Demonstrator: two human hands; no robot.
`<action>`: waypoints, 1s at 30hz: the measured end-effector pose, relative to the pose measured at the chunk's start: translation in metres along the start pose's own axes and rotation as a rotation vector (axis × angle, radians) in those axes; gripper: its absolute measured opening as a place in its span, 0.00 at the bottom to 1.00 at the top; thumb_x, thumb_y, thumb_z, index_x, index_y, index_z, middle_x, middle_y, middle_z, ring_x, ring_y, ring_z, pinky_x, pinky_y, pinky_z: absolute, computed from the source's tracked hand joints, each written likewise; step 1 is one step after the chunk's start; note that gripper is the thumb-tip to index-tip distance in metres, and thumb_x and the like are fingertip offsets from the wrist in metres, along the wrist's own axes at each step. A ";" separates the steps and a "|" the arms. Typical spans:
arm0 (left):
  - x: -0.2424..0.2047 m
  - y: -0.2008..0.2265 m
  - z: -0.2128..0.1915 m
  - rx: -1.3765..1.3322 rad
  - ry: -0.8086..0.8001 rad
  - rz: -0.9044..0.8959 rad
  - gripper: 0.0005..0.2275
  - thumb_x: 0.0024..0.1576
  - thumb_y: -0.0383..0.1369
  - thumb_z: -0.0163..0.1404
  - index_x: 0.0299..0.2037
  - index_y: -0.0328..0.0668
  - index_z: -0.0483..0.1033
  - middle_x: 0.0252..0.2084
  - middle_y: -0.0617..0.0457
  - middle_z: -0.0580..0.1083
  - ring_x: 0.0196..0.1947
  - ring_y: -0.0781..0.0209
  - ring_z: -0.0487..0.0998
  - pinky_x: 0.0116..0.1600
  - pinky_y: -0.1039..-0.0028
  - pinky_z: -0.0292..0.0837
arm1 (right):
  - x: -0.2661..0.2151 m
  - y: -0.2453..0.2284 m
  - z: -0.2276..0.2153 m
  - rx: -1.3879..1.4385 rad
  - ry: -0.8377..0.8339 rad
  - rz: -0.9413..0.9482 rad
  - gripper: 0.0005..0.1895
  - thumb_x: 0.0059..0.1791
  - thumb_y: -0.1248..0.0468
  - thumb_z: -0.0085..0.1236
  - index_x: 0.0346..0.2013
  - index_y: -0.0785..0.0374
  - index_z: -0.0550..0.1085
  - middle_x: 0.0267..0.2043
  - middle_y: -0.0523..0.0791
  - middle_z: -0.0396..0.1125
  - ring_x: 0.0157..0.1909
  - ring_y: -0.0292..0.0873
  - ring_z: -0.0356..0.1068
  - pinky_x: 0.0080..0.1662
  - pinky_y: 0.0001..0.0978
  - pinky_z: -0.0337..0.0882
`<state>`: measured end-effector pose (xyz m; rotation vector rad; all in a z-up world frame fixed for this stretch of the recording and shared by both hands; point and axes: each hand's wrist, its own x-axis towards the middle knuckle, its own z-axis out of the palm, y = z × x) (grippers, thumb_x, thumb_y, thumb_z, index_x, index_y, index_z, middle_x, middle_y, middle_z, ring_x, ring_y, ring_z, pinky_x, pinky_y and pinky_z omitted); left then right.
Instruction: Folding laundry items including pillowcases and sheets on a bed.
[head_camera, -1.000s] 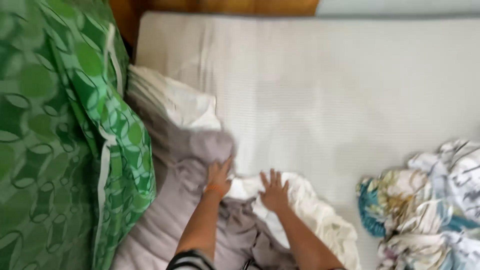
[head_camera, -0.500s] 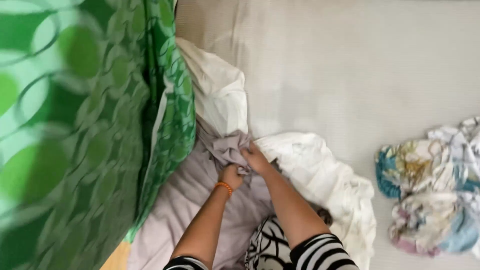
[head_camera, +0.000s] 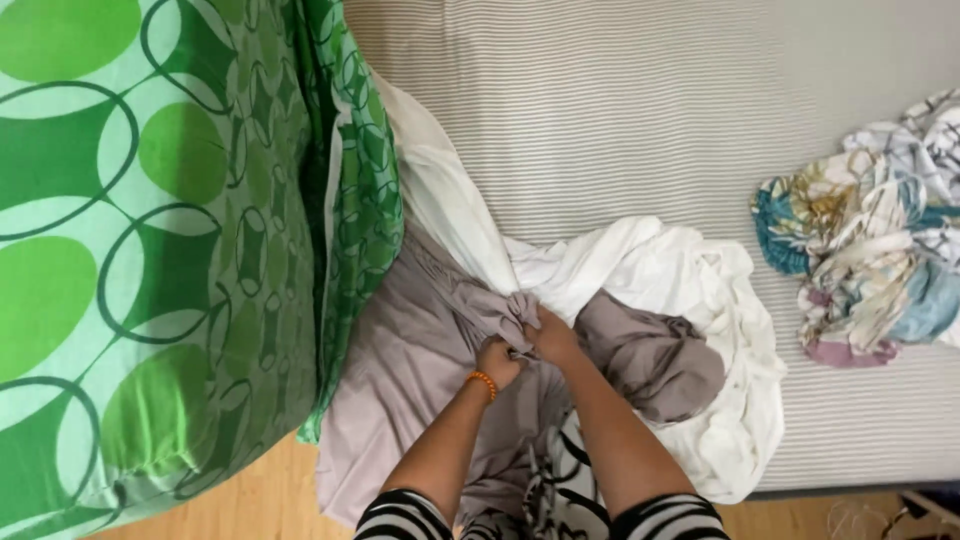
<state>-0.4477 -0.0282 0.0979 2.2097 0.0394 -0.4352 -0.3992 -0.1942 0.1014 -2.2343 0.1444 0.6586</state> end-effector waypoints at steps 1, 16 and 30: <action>-0.001 -0.013 0.006 0.006 -0.012 0.008 0.13 0.43 0.33 0.62 0.39 0.42 0.85 0.42 0.39 0.80 0.45 0.42 0.79 0.52 0.60 0.74 | -0.006 0.000 -0.001 0.009 0.010 0.009 0.29 0.48 0.51 0.55 0.64 0.54 0.69 0.56 0.53 0.72 0.57 0.57 0.72 0.56 0.45 0.70; 0.048 0.043 -0.060 -0.391 0.513 -0.617 0.54 0.47 0.51 0.65 0.73 0.28 0.38 0.72 0.27 0.49 0.70 0.36 0.58 0.70 0.59 0.59 | -0.108 0.082 -0.033 0.128 -0.166 0.153 0.33 0.47 0.40 0.60 0.58 0.58 0.76 0.58 0.50 0.74 0.59 0.46 0.72 0.59 0.36 0.69; 0.024 0.026 -0.008 -0.068 0.432 -0.585 0.13 0.58 0.32 0.44 0.44 0.27 0.75 0.45 0.27 0.76 0.47 0.30 0.78 0.52 0.50 0.74 | -0.113 0.117 -0.123 0.354 0.175 -0.072 0.19 0.52 0.56 0.60 0.56 0.59 0.78 0.54 0.47 0.76 0.55 0.39 0.72 0.57 0.30 0.68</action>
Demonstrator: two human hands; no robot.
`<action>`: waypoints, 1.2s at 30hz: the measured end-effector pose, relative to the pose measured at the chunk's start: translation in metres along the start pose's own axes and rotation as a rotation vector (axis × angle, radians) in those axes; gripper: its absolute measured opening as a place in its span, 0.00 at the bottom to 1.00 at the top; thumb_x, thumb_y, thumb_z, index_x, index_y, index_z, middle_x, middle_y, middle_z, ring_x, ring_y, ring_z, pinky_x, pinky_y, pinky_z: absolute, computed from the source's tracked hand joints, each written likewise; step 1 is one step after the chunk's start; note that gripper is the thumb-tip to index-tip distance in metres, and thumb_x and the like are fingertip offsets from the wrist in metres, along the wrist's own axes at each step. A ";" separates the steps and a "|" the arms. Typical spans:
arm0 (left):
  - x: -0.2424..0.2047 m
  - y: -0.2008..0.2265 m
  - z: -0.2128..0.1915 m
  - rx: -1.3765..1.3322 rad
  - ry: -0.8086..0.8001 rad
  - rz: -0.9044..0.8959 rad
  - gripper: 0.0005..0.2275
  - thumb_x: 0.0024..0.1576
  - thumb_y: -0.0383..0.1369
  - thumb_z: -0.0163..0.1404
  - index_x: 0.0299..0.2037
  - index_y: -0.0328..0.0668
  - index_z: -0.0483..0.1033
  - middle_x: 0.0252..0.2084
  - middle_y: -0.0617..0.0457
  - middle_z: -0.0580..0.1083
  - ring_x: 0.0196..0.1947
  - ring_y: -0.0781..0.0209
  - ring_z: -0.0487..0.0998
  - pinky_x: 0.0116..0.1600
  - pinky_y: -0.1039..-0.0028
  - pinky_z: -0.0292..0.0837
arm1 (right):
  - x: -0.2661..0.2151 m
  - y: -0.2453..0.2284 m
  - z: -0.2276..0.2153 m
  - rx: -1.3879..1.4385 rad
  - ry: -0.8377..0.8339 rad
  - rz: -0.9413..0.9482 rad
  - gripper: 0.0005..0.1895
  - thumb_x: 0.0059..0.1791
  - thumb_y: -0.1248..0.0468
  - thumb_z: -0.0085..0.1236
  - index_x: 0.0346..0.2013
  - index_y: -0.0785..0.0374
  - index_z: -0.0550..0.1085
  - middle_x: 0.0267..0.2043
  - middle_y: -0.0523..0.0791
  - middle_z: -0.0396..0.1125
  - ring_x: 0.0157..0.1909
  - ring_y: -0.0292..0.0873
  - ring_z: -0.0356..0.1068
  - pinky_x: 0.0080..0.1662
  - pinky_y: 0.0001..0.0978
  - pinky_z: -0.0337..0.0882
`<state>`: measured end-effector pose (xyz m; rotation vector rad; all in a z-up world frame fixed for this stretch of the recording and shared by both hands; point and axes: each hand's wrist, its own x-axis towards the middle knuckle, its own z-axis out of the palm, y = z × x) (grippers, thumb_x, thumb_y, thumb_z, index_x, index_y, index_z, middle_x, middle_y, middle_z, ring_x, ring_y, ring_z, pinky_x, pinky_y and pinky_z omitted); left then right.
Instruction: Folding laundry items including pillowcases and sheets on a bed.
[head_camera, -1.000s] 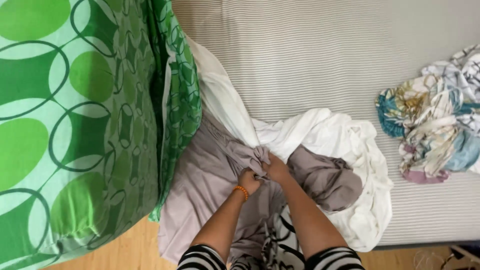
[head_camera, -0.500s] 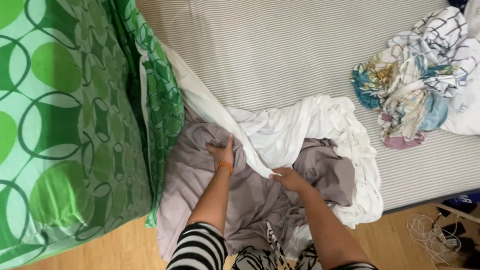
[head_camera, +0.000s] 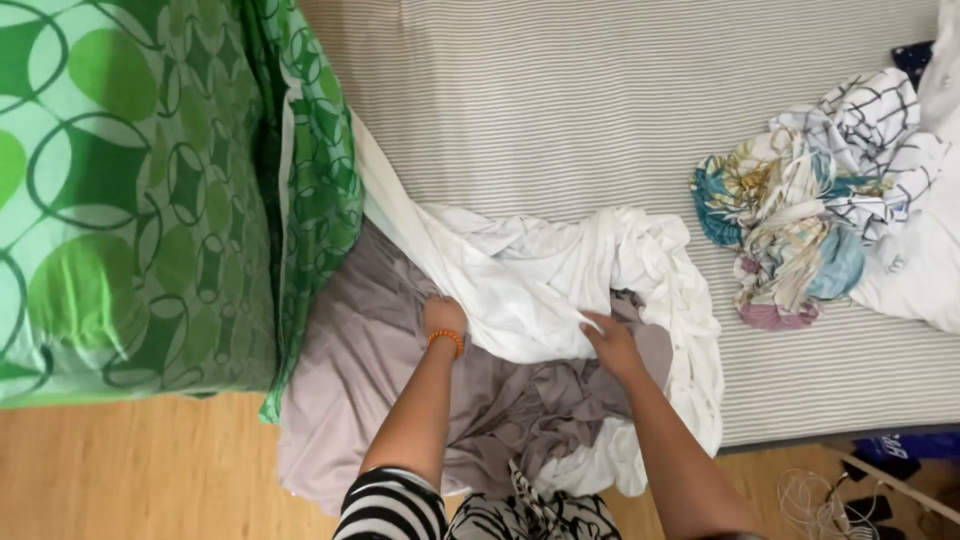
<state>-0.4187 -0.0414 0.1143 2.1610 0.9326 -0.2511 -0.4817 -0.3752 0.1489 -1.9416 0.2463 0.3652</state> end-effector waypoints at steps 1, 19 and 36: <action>-0.009 -0.004 0.001 -0.001 0.008 -0.012 0.13 0.58 0.32 0.44 0.44 0.27 0.75 0.45 0.27 0.76 0.47 0.30 0.78 0.52 0.50 0.74 | 0.007 -0.013 0.004 -0.002 -0.015 -0.002 0.19 0.52 0.56 0.60 0.56 0.59 0.78 0.54 0.47 0.76 0.55 0.39 0.72 0.57 0.30 0.68; -0.140 0.026 0.053 -0.076 -0.282 0.311 0.14 0.55 0.36 0.50 0.45 0.34 0.77 0.42 0.35 0.79 0.44 0.38 0.80 0.51 0.56 0.74 | 0.077 -0.100 0.076 -0.332 -0.360 -0.220 0.25 0.54 0.62 0.48 0.67 0.54 0.66 0.53 0.58 0.72 0.55 0.60 0.72 0.55 0.46 0.71; -0.029 0.031 0.055 -0.193 0.047 -0.219 0.26 0.56 0.43 0.51 0.53 0.21 0.72 0.53 0.26 0.74 0.55 0.34 0.76 0.60 0.57 0.71 | 0.031 -0.005 -0.041 0.030 -0.773 0.035 0.20 0.55 0.65 0.48 0.62 0.59 0.73 0.55 0.41 0.73 0.53 0.36 0.70 0.56 0.29 0.68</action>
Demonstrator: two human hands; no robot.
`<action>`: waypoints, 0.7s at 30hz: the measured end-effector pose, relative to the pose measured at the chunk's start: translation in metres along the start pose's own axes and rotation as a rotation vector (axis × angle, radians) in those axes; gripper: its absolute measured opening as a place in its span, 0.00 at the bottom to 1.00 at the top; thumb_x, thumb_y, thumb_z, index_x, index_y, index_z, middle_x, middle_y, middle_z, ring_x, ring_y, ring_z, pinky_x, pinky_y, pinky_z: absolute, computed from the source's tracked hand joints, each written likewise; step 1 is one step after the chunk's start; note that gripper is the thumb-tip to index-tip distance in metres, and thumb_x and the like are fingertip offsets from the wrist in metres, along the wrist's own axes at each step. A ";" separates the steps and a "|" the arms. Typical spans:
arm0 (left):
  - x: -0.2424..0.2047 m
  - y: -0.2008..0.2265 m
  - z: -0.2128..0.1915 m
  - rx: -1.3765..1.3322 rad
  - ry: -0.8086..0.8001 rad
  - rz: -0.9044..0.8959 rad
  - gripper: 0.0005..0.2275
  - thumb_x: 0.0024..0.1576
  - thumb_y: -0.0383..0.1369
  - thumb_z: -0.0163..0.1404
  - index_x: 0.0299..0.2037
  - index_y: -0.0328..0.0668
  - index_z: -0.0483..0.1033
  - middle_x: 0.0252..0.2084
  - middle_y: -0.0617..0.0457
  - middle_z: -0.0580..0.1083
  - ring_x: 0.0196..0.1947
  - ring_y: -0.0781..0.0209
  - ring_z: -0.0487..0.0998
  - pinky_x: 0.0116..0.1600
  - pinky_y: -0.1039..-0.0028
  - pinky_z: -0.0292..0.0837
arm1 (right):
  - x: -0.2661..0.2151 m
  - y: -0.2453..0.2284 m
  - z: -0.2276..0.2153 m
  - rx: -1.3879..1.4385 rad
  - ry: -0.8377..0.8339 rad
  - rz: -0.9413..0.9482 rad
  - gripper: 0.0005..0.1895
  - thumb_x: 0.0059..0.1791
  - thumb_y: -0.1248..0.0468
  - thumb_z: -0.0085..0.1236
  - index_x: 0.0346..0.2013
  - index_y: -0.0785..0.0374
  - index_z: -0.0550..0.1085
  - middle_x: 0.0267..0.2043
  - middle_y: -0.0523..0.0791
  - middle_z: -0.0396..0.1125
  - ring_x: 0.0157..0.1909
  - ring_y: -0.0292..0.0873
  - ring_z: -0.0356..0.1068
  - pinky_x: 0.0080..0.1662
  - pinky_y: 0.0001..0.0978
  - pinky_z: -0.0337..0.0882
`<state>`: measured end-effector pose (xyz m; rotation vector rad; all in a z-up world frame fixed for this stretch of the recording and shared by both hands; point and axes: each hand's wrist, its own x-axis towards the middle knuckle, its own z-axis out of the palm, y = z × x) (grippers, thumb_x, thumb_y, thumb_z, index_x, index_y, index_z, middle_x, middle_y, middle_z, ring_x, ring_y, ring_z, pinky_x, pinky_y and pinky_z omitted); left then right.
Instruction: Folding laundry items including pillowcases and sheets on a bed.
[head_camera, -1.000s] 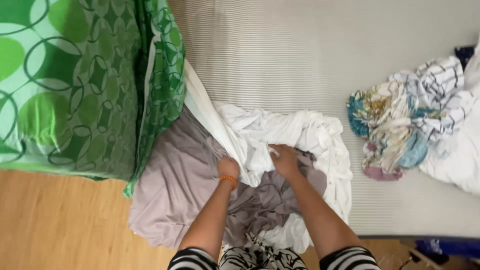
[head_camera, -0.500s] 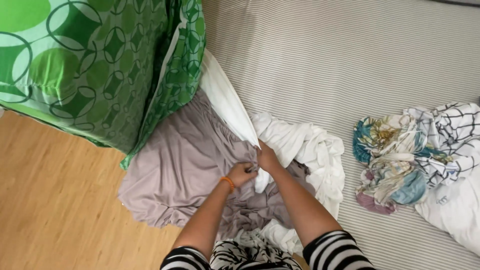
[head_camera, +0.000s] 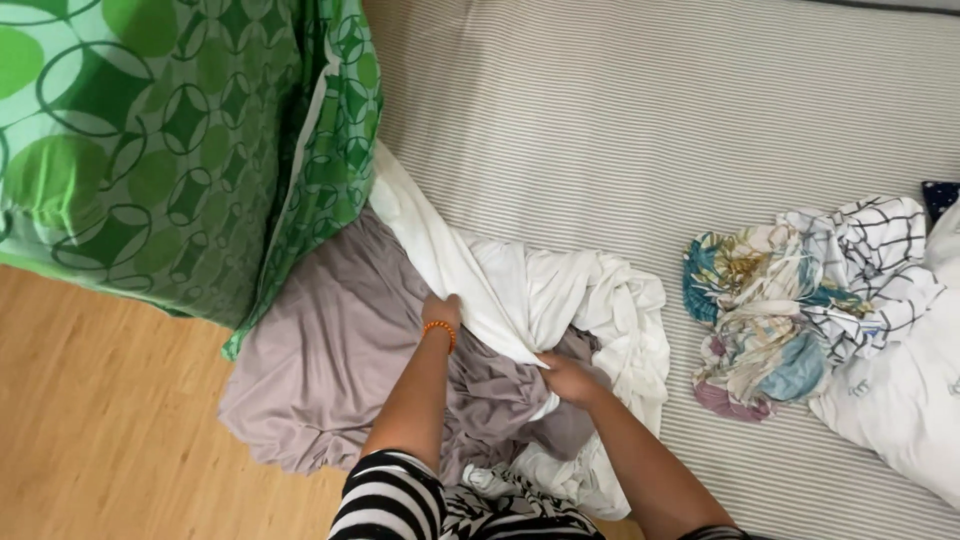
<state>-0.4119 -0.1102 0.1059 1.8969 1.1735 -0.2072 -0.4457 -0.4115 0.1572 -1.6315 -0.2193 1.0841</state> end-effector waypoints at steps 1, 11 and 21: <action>0.014 -0.008 0.018 0.000 -0.003 0.007 0.26 0.56 0.43 0.51 0.53 0.21 0.72 0.53 0.26 0.74 0.55 0.34 0.76 0.60 0.57 0.71 | -0.001 0.008 -0.008 0.000 0.007 -0.003 0.20 0.55 0.65 0.48 0.62 0.59 0.73 0.55 0.41 0.73 0.53 0.36 0.70 0.56 0.29 0.68; 0.018 -0.052 0.066 0.229 -0.170 0.387 0.17 0.61 0.36 0.44 0.45 0.22 0.70 0.44 0.24 0.76 0.47 0.30 0.77 0.54 0.51 0.73 | 0.007 -0.047 -0.034 -0.115 0.094 0.063 0.21 0.53 0.56 0.56 0.59 0.61 0.75 0.55 0.45 0.73 0.55 0.40 0.70 0.57 0.34 0.68; -0.054 0.024 0.016 0.206 -0.240 0.449 0.20 0.66 0.43 0.40 0.46 0.28 0.73 0.41 0.27 0.76 0.46 0.30 0.77 0.54 0.49 0.71 | 0.099 -0.092 0.014 -0.672 0.692 -0.326 0.22 0.54 0.55 0.51 0.61 0.59 0.73 0.55 0.56 0.70 0.58 0.61 0.66 0.61 0.48 0.66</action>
